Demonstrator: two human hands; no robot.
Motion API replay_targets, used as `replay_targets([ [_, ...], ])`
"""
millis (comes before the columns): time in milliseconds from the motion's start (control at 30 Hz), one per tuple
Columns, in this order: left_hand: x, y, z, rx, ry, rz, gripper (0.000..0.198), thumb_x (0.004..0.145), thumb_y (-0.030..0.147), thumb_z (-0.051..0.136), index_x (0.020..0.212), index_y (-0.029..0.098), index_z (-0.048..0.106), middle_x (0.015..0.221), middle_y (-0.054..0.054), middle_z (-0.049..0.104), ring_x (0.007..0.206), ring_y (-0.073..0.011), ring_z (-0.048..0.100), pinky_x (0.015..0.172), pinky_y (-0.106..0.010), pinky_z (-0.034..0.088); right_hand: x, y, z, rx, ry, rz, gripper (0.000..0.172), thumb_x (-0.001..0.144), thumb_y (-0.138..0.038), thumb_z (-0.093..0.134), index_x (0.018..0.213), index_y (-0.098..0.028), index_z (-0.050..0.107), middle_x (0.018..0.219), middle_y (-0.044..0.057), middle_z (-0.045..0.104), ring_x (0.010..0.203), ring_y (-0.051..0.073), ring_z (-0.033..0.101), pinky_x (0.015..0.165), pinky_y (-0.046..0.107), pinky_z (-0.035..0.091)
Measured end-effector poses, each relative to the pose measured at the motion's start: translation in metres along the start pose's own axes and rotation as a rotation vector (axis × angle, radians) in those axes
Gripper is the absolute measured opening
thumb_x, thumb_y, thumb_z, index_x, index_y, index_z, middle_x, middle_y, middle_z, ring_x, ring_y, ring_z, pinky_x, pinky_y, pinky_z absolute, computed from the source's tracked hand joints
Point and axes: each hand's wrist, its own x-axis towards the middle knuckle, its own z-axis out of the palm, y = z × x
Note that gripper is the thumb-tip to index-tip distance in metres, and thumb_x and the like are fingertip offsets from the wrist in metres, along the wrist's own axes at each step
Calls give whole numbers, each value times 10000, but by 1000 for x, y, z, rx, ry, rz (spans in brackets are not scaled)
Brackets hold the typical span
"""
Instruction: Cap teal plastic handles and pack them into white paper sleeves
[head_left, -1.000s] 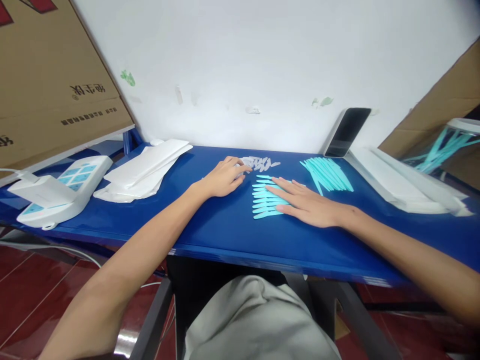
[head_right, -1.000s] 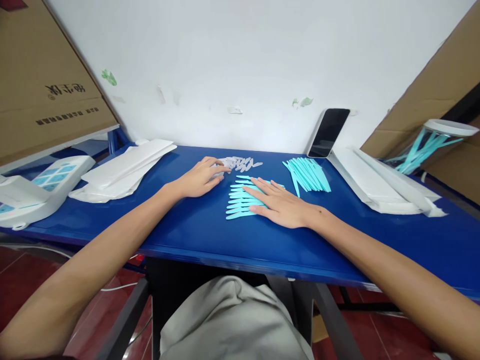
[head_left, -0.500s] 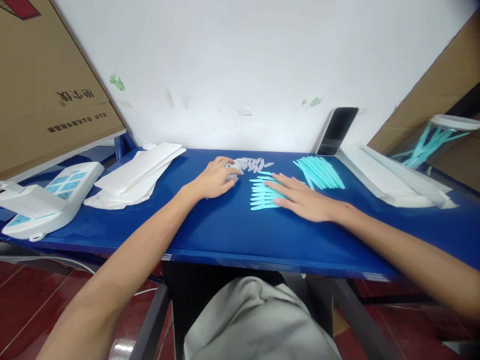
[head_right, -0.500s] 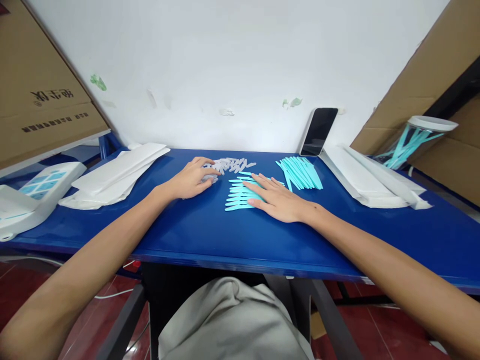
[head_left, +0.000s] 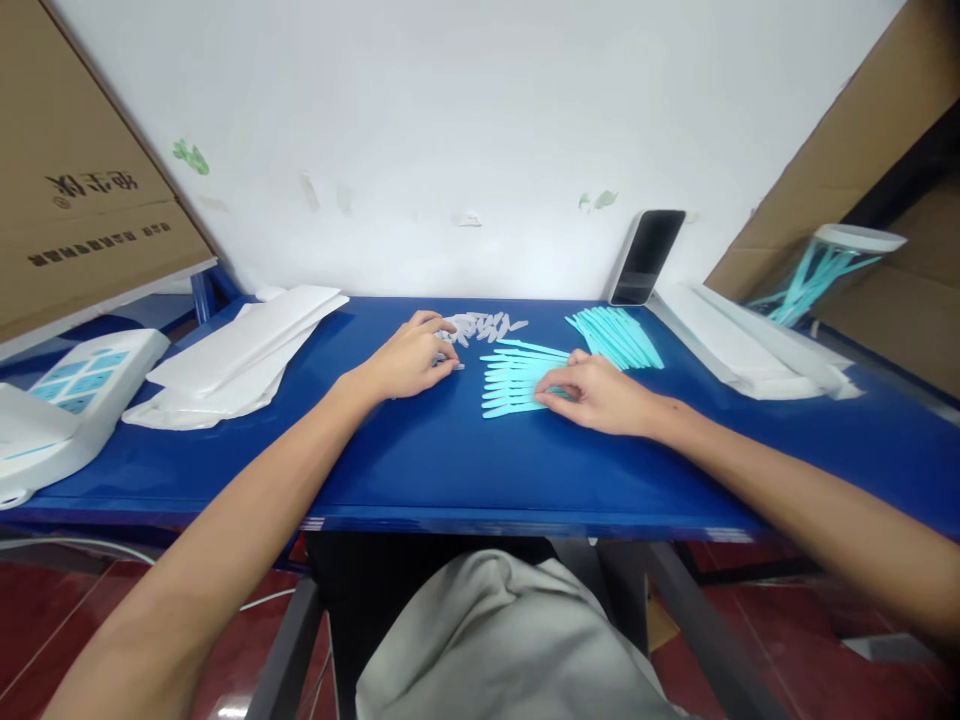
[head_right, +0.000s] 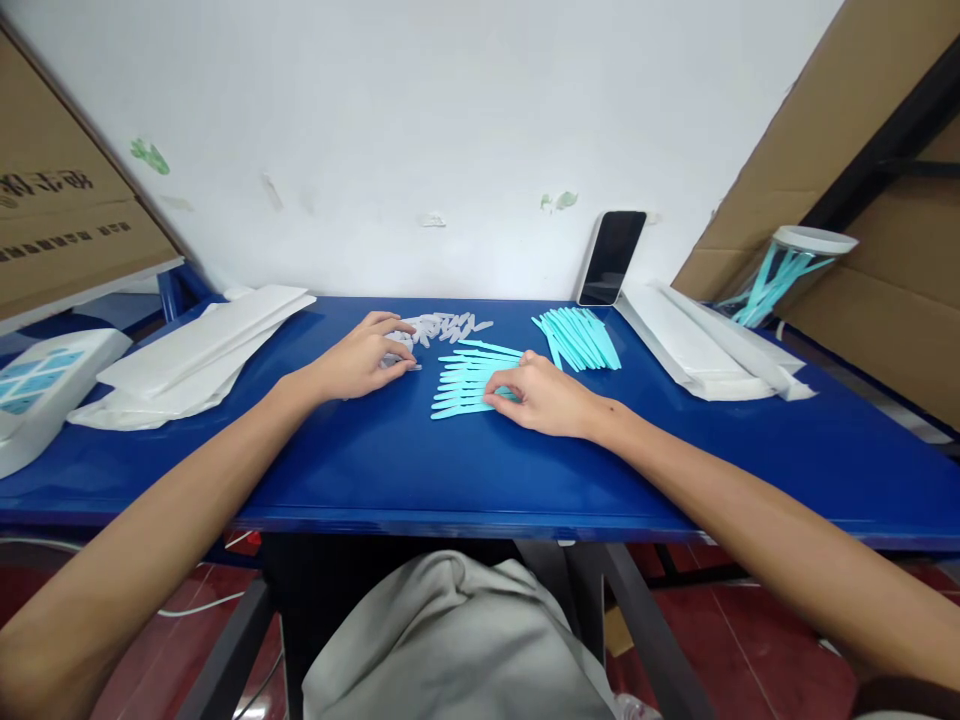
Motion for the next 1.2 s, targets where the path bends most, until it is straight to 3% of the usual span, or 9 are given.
replay_targets([
  [133, 1, 1, -3, 19, -82, 47, 336, 998, 379, 531, 1087, 225, 816, 1447, -119, 608, 1411, -365, 414, 1168, -562, 369, 0, -2, -3, 44, -38, -27, 306, 983, -401, 554, 935, -211, 789, 659, 22, 698, 611, 179, 578, 717, 340, 448],
  [300, 2, -1, -3, -13, -86, 71, 319, 998, 357, 526, 1040, 217, 810, 1338, -113, 674, 1324, -313, 503, 1116, -481, 406, 0, -5, -10, 107, -117, 17, 302, 965, -414, 596, 948, -184, 791, 539, -40, 517, 481, 125, 468, 550, 283, 356],
  [433, 2, 5, 0, -2, -27, 51, 359, 1021, 366, 473, 975, 208, 793, 1171, -114, 732, 1169, -302, 554, 1043, -502, 378, 0, -5, -15, 145, -179, 32, 287, 967, -438, 616, 946, -196, 769, 620, -27, 527, 545, 135, 487, 568, 285, 367],
  [533, 2, 12, 2, 77, 80, -14, 372, 1040, 346, 432, 949, 193, 758, 1047, -122, 750, 1066, -311, 547, 997, -539, 335, -2, -4, -19, 138, -229, 12, 281, 974, -463, 617, 957, -217, 752, 826, 32, 610, 714, 174, 570, 645, 304, 422],
  [667, 5, 25, -3, 72, 220, -81, 366, 1077, 317, 347, 981, 168, 668, 954, -112, 733, 935, -274, 579, 935, -480, 371, -7, -7, -24, 171, -291, -6, 275, 995, -476, 588, 977, -233, 715, 996, 69, 637, 850, 211, 615, 731, 342, 479],
  [800, -3, 43, -16, -57, 213, -90, 342, 1103, 304, 297, 1002, 168, 593, 862, -62, 699, 745, -212, 598, 835, -389, 420, -10, -12, -30, 238, -200, -42, 273, 1010, -479, 566, 960, -237, 683, 1017, 71, 696, 933, 233, 655, 834, 386, 516],
  [933, -37, 77, -20, -131, 291, -103, 287, 1102, 302, 364, 1018, 196, 618, 996, -62, 719, 884, -220, 656, 781, -336, 454, -13, -8, -34, 281, -24, -14, 278, 994, -501, 588, 999, -249, 704, 1015, 68, 757, 909, 239, 697, 801, 373, 547],
  [1100, -71, 112, 2, -296, 343, -154, 276, 1100, 290, 418, 1096, 216, 684, 968, -45, 721, 904, -197, 675, 825, -322, 523, -13, -4, -23, 239, 210, -68, 327, 1033, -484, 480, 1121, -277, 717, 961, 81, 745, 840, 258, 682, 764, 408, 539],
  [1200, -72, 117, 17, -316, 280, -125, 316, 1097, 247, 398, 1220, 199, 685, 1016, -74, 713, 914, -206, 673, 805, -334, 546, -11, -7, -16, 134, 183, -96, 371, 1061, -438, 411, 1204, -251, 698, 942, 92, 724, 806, 253, 665, 745, 402, 526],
])
